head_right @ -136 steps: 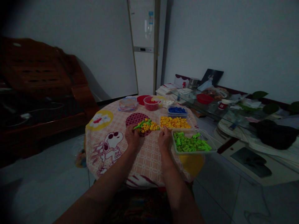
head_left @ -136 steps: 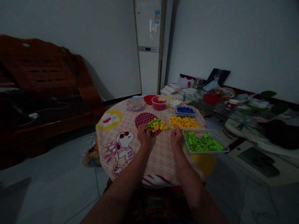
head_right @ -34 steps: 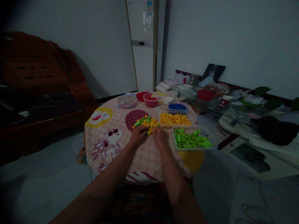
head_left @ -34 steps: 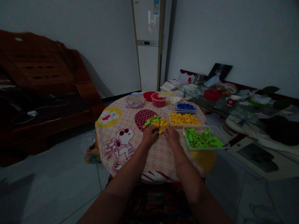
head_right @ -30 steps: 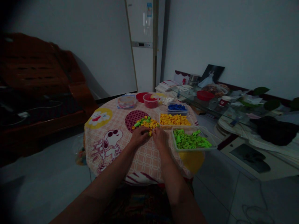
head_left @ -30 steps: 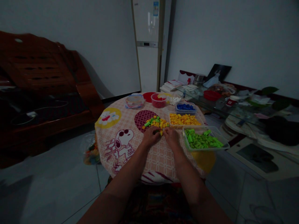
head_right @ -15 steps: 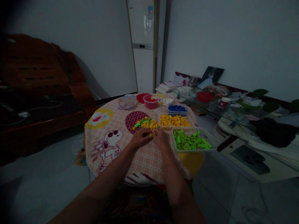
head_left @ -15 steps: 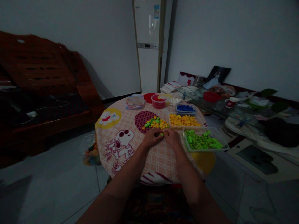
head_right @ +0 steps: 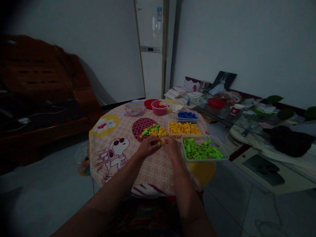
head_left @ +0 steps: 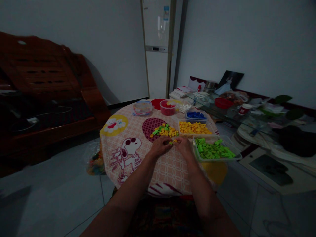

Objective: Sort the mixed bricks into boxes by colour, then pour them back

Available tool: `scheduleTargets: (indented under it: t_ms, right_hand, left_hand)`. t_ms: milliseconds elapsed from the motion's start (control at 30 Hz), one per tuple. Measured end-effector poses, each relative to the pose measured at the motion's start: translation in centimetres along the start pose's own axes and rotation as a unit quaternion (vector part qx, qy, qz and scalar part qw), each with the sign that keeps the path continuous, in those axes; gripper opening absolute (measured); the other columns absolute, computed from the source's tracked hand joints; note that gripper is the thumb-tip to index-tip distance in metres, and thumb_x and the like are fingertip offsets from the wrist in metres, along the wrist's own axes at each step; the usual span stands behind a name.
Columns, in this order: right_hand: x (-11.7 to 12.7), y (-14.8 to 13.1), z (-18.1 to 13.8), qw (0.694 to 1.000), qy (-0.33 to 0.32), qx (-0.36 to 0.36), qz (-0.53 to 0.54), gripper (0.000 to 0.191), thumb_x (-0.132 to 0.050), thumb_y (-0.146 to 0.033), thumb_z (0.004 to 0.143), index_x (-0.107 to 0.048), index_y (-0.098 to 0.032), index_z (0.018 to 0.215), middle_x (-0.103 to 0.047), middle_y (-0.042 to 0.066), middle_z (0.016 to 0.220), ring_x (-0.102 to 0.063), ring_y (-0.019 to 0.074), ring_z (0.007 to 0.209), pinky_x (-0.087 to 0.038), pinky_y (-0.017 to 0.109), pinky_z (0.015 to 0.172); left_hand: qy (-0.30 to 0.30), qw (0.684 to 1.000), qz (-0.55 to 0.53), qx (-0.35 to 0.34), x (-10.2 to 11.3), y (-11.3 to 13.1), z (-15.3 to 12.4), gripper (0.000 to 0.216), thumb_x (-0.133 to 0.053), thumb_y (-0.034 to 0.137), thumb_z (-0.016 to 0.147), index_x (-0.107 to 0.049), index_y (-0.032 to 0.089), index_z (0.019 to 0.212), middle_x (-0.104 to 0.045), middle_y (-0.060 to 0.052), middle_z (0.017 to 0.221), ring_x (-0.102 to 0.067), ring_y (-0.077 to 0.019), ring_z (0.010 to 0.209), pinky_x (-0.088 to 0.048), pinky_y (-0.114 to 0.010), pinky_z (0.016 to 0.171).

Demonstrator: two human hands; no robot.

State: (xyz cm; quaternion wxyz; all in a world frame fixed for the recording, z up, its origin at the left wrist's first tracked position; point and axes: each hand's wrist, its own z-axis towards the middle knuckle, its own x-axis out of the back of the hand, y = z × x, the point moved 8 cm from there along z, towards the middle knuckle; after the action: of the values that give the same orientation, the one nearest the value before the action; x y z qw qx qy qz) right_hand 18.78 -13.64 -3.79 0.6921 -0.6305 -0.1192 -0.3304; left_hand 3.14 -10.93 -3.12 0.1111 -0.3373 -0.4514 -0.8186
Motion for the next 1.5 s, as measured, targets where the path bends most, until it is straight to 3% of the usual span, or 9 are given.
scheduleTargets:
  t_ms: [133, 267, 333, 533, 767, 900, 1033, 1233, 1500]
  right_hand:
    - [0.7, 1.1, 1.2, 0.980, 0.057, -0.099, 0.164, 0.042, -0.061, -0.031, 0.073, -0.069, -0.013, 0.110, -0.072, 0.004, 0.078, -0.063, 0.0158, 0.056, -0.049, 0.024, 0.051]
    - [3.8, 0.9, 2.4, 0.941, 0.214, -0.084, 0.248, 0.066, -0.056, -0.029, 0.075, -0.052, -0.008, 0.138, -0.074, 0.011, 0.098, -0.069, 0.0176, 0.072, -0.057, 0.027, 0.063]
    - [4.3, 0.7, 2.5, 0.942, 0.230, -0.063, 0.237, 0.066, -0.054, -0.029, 0.077, -0.052, -0.008, 0.139, -0.073, 0.013, 0.103, -0.070, 0.0186, 0.079, -0.057, 0.028, 0.068]
    - [1.1, 0.3, 0.7, 0.991, 0.099, -0.010, 0.091, 0.031, -0.051, -0.030, 0.080, -0.074, -0.016, 0.096, -0.075, 0.006, 0.084, -0.069, 0.0195, 0.076, -0.054, 0.029, 0.074]
    - [-0.8, -1.9, -1.1, 0.997, -0.005, 0.057, -0.055, 0.020, -0.058, -0.032, 0.086, -0.076, -0.022, 0.087, -0.075, 0.002, 0.084, -0.066, 0.0169, 0.077, -0.047, 0.025, 0.075]
    - [-0.7, -2.7, -1.6, 0.992, -0.023, 0.083, -0.092, 0.022, -0.057, -0.030, 0.089, -0.075, -0.021, 0.079, -0.074, 0.003, 0.081, -0.064, 0.0165, 0.075, -0.044, 0.024, 0.072]
    - [-0.6, -2.5, -1.7, 0.993, -0.015, 0.058, -0.100, 0.023, -0.054, -0.026, 0.091, -0.076, -0.022, 0.087, -0.075, 0.003, 0.085, -0.065, 0.0165, 0.076, -0.043, 0.023, 0.070]
    - [-1.0, -2.7, -1.7, 0.987, -0.034, 0.052, -0.148, 0.021, -0.058, -0.021, 0.089, -0.077, -0.023, 0.096, -0.077, 0.005, 0.096, -0.068, 0.0187, 0.087, -0.044, 0.025, 0.076]
    - [-1.5, -2.8, -1.7, 0.982, -0.060, 0.076, -0.161, 0.021, -0.060, -0.019, 0.090, -0.076, -0.024, 0.103, -0.077, 0.004, 0.102, -0.068, 0.0178, 0.091, -0.046, 0.024, 0.080]
  left_hand:
    - [0.007, 1.000, -0.015, -0.009, 0.1, 0.2, 0.0, 0.026, -0.067, 0.034, 0.085, -0.077, 0.022, 0.105, -0.074, -0.007, 0.111, -0.068, -0.0206, 0.103, -0.052, -0.032, 0.095]
    - [0.012, 0.999, -0.027, -0.011, 0.4, 0.2, 0.1, 0.022, -0.064, 0.030, 0.085, -0.078, 0.021, 0.100, -0.075, -0.007, 0.108, -0.067, -0.0202, 0.104, -0.051, -0.033, 0.097]
    - [0.009, 1.000, -0.026, -0.010, 0.4, 0.1, 0.1, 0.021, -0.063, 0.026, 0.085, -0.078, 0.021, 0.099, -0.075, -0.007, 0.108, -0.067, -0.0201, 0.104, -0.051, -0.034, 0.098]
    - [0.005, 1.000, -0.017, -0.002, 0.5, 0.2, 0.1, 0.025, -0.064, 0.027, 0.083, -0.076, 0.020, 0.103, -0.075, -0.007, 0.107, -0.068, -0.0203, 0.101, -0.052, -0.033, 0.094]
    - [0.014, 1.000, 0.001, 0.003, 0.3, 0.0, 0.1, 0.029, -0.060, 0.020, 0.079, -0.076, 0.021, 0.104, -0.075, -0.006, 0.108, -0.067, -0.0205, 0.102, -0.052, -0.034, 0.097]
    - [0.012, 1.000, -0.007, -0.004, 0.2, -0.3, 0.3, 0.037, -0.053, 0.013, 0.076, -0.076, 0.020, 0.104, -0.075, -0.007, 0.110, -0.067, -0.0201, 0.107, -0.050, -0.035, 0.102]
    - [0.017, 1.000, -0.009, -0.010, 0.4, -0.2, 0.3, 0.037, -0.049, 0.012, 0.078, -0.077, 0.019, 0.101, -0.075, -0.008, 0.109, -0.067, -0.0204, 0.106, -0.050, -0.035, 0.101]
    - [0.020, 0.999, -0.025, 0.012, 0.6, 0.2, 0.0, 0.027, -0.066, 0.038, 0.084, -0.077, 0.021, 0.102, -0.076, -0.007, 0.106, -0.068, -0.0209, 0.099, -0.053, -0.032, 0.092]
    - [0.026, 0.999, -0.028, 0.025, 0.9, 0.0, 0.0, 0.026, -0.065, 0.035, 0.086, -0.078, 0.018, 0.100, -0.077, -0.008, 0.103, -0.071, -0.0217, 0.097, -0.053, -0.031, 0.089]
